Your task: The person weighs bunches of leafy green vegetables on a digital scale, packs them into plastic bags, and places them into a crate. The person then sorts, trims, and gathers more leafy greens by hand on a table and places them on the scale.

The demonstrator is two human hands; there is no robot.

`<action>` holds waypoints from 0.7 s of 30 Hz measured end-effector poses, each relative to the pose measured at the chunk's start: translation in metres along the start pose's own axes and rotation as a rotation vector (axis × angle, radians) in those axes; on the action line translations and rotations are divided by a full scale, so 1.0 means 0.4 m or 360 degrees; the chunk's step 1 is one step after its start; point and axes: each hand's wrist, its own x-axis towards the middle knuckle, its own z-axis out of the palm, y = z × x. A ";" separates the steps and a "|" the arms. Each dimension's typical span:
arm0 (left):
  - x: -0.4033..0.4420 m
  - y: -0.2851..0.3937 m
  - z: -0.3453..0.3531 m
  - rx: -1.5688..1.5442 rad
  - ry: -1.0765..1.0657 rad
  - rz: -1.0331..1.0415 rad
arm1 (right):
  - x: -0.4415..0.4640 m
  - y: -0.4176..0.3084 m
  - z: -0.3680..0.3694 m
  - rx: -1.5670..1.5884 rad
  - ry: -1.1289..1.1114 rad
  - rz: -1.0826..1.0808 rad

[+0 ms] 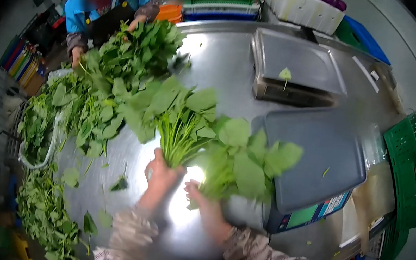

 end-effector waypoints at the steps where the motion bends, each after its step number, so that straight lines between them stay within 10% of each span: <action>1: -0.082 -0.002 -0.012 -0.0064 -0.0033 -0.0113 | 0.014 0.056 -0.016 0.0132 0.0009 0.0069; 6: -0.278 -0.020 -0.030 -0.0473 0.0035 -0.0036 | 0.006 0.087 -0.073 0.0197 -0.0120 0.0265; 9: -0.259 0.010 -0.064 -0.1537 -0.0117 -0.0596 | 0.042 0.052 -0.073 0.0173 -0.0314 0.0310; 21: -0.454 0.057 -0.098 -0.0096 -0.0567 0.0013 | -0.093 -0.008 -0.082 0.0321 -0.0643 0.0482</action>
